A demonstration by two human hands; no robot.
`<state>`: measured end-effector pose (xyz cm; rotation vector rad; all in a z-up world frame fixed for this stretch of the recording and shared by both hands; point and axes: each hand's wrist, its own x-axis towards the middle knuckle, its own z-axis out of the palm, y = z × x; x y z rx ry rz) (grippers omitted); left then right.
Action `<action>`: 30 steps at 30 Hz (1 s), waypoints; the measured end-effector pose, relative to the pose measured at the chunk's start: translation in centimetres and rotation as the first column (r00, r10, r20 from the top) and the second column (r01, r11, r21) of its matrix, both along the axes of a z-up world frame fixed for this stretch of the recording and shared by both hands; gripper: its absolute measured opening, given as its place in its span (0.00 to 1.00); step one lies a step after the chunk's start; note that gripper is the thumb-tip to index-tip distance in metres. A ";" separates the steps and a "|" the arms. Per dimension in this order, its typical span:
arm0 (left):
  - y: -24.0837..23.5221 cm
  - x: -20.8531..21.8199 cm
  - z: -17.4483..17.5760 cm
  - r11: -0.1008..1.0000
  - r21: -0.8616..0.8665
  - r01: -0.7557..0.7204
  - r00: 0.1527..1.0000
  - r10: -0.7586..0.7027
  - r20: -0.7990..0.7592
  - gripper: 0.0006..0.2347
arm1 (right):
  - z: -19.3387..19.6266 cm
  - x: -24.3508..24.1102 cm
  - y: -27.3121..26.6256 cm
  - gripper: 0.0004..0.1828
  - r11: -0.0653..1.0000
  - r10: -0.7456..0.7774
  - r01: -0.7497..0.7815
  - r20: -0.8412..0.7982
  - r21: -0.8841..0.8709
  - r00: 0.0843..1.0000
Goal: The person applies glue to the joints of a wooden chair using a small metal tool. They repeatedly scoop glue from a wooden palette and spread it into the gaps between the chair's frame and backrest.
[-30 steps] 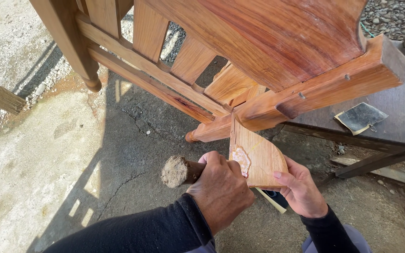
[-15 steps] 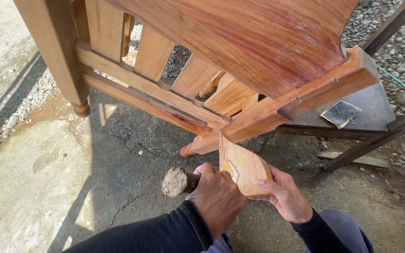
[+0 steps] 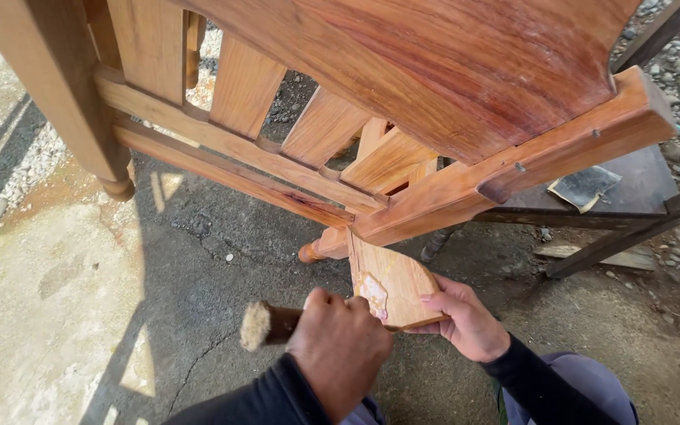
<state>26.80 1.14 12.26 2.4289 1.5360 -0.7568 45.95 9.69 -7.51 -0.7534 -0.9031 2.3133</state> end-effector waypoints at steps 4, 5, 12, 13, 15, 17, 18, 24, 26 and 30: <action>1.1 -3.9 0.2 0.978 0.185 -0.094 0.974 0.052 0.220 0.04 | -0.8 1.6 2.1 0.39 1.000 0.017 -0.018 -0.175 -0.006 0.984; 1.3 -4.3 0.5 0.978 0.186 -0.092 0.974 0.049 0.220 0.04 | -1.0 2.4 2.4 0.39 1.000 0.016 -0.017 -0.175 -0.005 0.984; 2.3 -4.2 -0.4 0.954 0.179 -0.240 0.658 0.024 0.753 0.10 | -3.4 8.9 4.5 0.39 0.997 -0.075 0.067 -0.238 -0.041 0.968; 2.5 -4.0 -0.6 0.950 0.199 -0.239 0.594 -0.019 0.804 0.12 | -4.2 10.0 4.9 0.39 0.994 -0.100 0.086 -0.267 -0.065 0.959; 2.7 -3.2 -0.8 0.949 0.223 -0.225 0.522 -0.076 0.849 0.14 | -6.4 12.3 5.7 0.39 0.990 -0.132 0.112 -0.288 -0.085 0.948; 3.0 -2.8 -1.2 0.946 0.243 -0.215 0.446 -0.127 0.886 0.16 | -7.9 14.5 6.6 0.39 0.985 -0.161 0.134 -0.309 -0.108 0.937; 3.2 -2.7 -1.5 0.950 0.197 -0.243 0.379 -0.094 0.921 0.17 | -8.4 15.5 7.0 0.40 0.983 -0.172 0.140 -0.328 -0.118 0.929; 6.0 -2.0 -4.3 0.932 0.200 -0.303 0.274 -0.115 0.955 0.18 | -10.2 21.1 7.9 0.43 0.963 -0.267 0.249 -0.269 -0.101 0.925; 7.3 -2.1 -5.6 0.887 0.360 -0.288 0.326 -0.263 0.908 0.18 | -9.6 21.9 7.8 0.44 0.955 -0.297 0.286 -0.225 -0.078 0.928; 9.7 -2.3 -7.4 0.948 -0.248 -0.201 0.062 0.265 0.962 0.20 | -9.1 22.3 7.6 0.45 0.945 -0.325 0.313 -0.179 -0.091 0.929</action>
